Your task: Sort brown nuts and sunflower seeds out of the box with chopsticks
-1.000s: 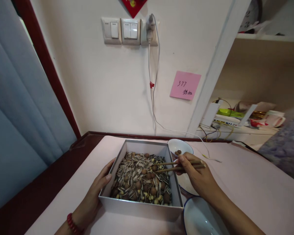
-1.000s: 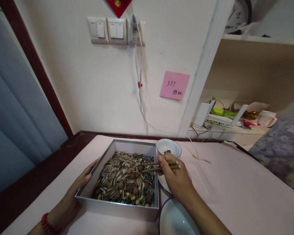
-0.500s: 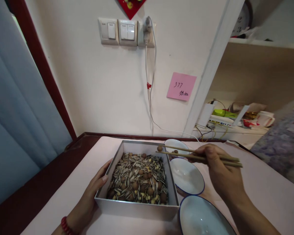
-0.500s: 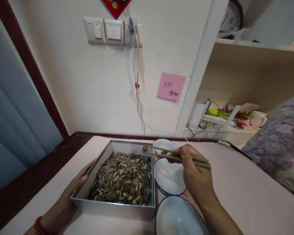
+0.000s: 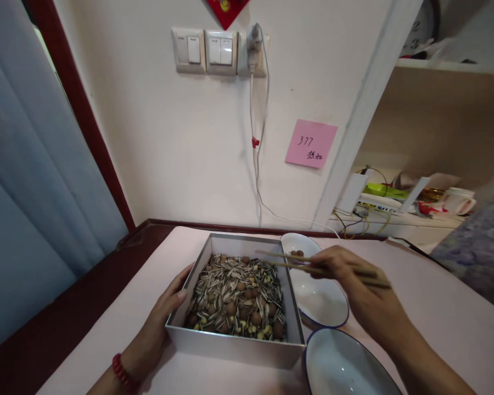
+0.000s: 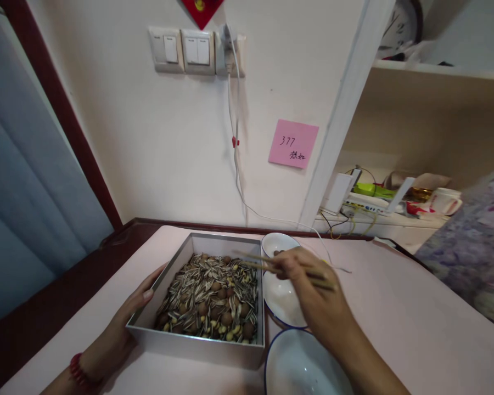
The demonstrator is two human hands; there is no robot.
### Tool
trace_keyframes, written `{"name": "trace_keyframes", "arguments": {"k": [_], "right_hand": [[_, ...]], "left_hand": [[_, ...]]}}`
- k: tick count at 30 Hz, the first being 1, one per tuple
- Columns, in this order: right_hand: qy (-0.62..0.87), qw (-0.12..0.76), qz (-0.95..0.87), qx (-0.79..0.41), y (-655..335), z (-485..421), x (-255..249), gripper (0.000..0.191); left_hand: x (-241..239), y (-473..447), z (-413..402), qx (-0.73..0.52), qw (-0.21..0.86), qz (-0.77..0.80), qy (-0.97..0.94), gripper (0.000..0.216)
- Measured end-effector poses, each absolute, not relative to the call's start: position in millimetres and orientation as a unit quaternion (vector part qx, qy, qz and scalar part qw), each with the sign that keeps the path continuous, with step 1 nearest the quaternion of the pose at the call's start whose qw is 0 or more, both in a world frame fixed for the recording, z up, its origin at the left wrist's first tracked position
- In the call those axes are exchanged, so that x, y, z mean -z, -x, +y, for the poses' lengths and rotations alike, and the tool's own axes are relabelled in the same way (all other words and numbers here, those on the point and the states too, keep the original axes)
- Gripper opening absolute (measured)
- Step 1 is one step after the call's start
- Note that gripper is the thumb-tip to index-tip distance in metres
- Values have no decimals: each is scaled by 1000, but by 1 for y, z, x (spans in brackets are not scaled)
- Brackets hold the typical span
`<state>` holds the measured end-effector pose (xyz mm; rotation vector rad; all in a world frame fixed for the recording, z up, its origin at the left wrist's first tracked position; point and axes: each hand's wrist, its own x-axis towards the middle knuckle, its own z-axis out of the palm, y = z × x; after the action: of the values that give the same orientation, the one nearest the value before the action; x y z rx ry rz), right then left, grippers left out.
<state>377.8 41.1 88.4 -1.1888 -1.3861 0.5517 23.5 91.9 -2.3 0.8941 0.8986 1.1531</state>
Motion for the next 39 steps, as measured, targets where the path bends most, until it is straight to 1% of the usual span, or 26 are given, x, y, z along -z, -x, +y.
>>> {"name": "trace_keyframes", "arguments": {"k": [3, 4, 6, 9, 13, 16, 21, 26, 28, 34, 36, 39], "right_hand": [[466, 454, -713, -261, -343, 44, -93, 37], [455, 433, -732, -265, -333, 47, -93, 36], [448, 416, -745, -265, -318, 57, -89, 33], [457, 424, -741, -249, -312, 72, -79, 31], [478, 446, -722, -224, -326, 83, -73, 36], [487, 449, -716, -218, -335, 80, -73, 37], [474, 424, -729, -253, -332, 62, -78, 40], [478, 406, -716, -306, -335, 45, -81, 44], [492, 421, -702, -296, -344, 41, -82, 44], [523, 508, -622, -287, -364, 45, -84, 44], [529, 517, -608, -288, -363, 49, -82, 45], [532, 500, -619, -290, -358, 57, -75, 48]], "left_hand": [[2, -24, 91, -506, 658, 392, -396, 77], [2, -24, 90, -506, 659, 392, -395, 78], [1, -24, 90, -509, 656, 393, -395, 78], [-2, -26, 89, -516, 650, 391, -398, 76], [-4, -28, 89, -515, 669, 373, -385, 78], [-4, -28, 89, -514, 679, 361, -380, 76], [-6, -29, 86, -515, 667, 377, -384, 76], [-6, -31, 86, -519, 678, 361, -376, 76], [-6, -31, 86, -518, 680, 363, -372, 79], [-8, -31, 86, -522, 665, 380, -375, 79], [-7, -31, 87, -522, 668, 376, -375, 80], [-6, -31, 86, -521, 680, 357, -372, 80]]}}
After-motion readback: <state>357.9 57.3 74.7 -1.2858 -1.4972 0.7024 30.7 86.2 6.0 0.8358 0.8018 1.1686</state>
